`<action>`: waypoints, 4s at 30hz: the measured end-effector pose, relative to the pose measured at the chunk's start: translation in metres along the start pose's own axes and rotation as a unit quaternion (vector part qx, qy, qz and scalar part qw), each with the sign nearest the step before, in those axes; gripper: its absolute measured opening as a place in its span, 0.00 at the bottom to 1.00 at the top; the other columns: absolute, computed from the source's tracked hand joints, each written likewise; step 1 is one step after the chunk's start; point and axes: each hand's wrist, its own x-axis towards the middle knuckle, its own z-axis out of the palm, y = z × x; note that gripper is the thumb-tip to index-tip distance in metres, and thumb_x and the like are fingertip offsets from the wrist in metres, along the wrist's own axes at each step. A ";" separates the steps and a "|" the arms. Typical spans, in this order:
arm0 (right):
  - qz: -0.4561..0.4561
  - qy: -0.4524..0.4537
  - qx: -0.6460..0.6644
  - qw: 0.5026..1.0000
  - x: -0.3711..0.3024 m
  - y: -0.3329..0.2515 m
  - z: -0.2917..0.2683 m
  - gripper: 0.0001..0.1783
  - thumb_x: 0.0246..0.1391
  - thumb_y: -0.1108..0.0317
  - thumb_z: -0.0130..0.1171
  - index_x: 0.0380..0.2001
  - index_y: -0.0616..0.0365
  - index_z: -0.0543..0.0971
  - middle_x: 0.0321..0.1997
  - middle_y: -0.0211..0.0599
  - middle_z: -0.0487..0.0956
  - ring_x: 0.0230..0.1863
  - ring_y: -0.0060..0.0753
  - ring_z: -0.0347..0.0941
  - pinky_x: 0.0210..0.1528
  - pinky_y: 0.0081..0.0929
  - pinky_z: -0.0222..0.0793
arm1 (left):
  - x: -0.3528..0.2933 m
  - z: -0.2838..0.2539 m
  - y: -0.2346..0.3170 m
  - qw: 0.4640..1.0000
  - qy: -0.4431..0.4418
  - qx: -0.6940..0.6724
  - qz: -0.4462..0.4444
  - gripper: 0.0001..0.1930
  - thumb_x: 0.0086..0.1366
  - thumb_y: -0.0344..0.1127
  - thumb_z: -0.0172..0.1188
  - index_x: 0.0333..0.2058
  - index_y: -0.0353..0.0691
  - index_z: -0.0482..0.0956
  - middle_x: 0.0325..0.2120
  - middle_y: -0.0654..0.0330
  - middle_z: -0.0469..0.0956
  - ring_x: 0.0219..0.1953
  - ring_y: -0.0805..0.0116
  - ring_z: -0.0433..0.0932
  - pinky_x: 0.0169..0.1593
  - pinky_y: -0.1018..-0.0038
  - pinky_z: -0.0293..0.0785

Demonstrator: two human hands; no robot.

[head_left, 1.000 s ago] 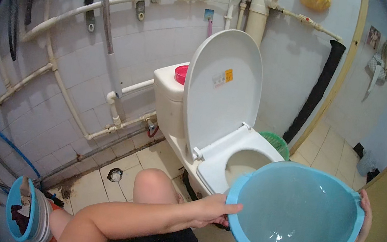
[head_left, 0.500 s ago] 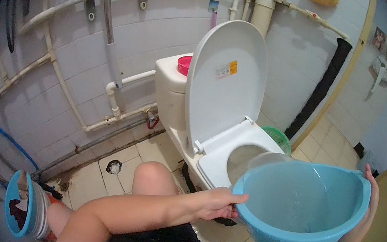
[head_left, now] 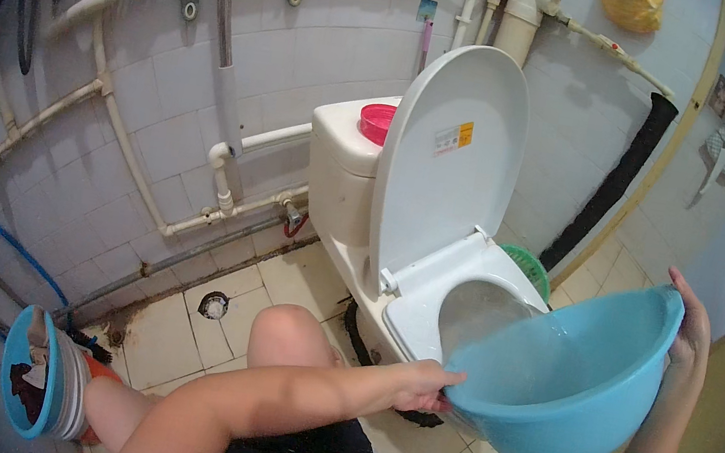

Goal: The person hand washes a maroon garment and a beige garment in a bathroom. They repeatedly submerge, scrub, and wring the items in a blue basin, then rinse them under running water from a wall tap before placing them into a bucket.

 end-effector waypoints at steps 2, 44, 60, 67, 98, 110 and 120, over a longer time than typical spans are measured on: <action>-0.009 0.019 -0.035 0.999 0.002 0.001 0.020 0.11 0.50 0.71 0.55 0.38 0.63 0.75 0.22 0.34 0.75 0.20 0.24 0.72 0.24 0.22 0.74 | 0.005 -0.002 -0.004 1.000 0.017 0.012 -0.010 0.15 0.65 0.42 0.46 0.42 0.37 0.68 0.34 0.63 0.73 0.31 0.73 0.72 0.32 0.79 0.69; -0.275 -0.211 -0.076 0.935 -0.086 -0.150 0.164 0.28 0.52 0.69 0.48 0.58 0.58 0.59 0.37 0.35 0.77 0.34 0.27 0.75 0.38 0.24 0.74 | -0.182 0.019 0.094 0.924 0.055 0.062 0.373 0.10 0.63 0.44 0.50 0.35 0.44 0.69 0.24 0.68 0.68 0.24 0.81 0.63 0.25 0.85 0.62; -0.073 -0.521 -0.110 0.843 -0.119 -0.034 0.466 0.18 0.48 0.70 0.48 0.44 0.65 0.68 0.28 0.33 0.72 0.25 0.26 0.69 0.32 0.22 0.69 | -0.407 -0.163 0.019 0.784 0.296 -0.141 0.527 0.26 0.59 0.37 0.52 0.53 0.28 0.57 0.49 0.48 0.66 0.50 0.57 0.68 0.52 0.63 0.68; 0.031 -0.564 -0.274 0.778 -0.097 0.139 0.573 0.09 0.49 0.68 0.47 0.35 0.58 0.72 0.28 0.31 0.68 0.30 0.30 0.65 0.35 0.30 0.67 | -0.422 -0.274 -0.084 0.754 0.377 -0.248 0.478 0.24 0.51 0.29 0.53 0.48 0.31 0.60 0.43 0.52 0.69 0.43 0.61 0.73 0.46 0.68 0.73; -0.128 -0.649 0.321 0.678 -0.191 -0.048 0.770 0.42 0.59 0.47 0.35 0.59 0.73 0.37 0.61 0.62 0.50 0.64 0.54 0.46 0.65 0.40 0.43 | -0.422 -0.322 -0.116 0.590 0.629 -0.155 0.482 0.24 0.49 0.27 0.53 0.48 0.33 0.63 0.39 0.51 0.71 0.40 0.61 0.72 0.42 0.69 0.70; 0.167 -0.519 -0.371 0.752 -0.133 0.428 0.534 0.38 0.44 0.63 0.62 0.55 0.65 0.56 0.52 0.55 0.65 0.50 0.47 0.68 0.46 0.39 0.72 | -0.411 -0.324 -0.146 0.571 0.672 -0.125 0.454 0.19 0.49 0.25 0.51 0.43 0.32 0.67 0.33 0.55 0.73 0.34 0.65 0.73 0.36 0.71 0.71; 0.333 -0.495 -0.345 0.724 -0.134 0.468 0.498 0.26 0.43 0.74 0.55 0.48 0.64 0.64 0.36 0.42 0.73 0.34 0.37 0.73 0.32 0.34 0.75 | -0.414 -0.386 -0.187 0.636 0.694 -0.038 0.337 0.24 0.50 0.28 0.53 0.48 0.30 0.64 0.40 0.48 0.72 0.39 0.61 0.74 0.41 0.68 0.71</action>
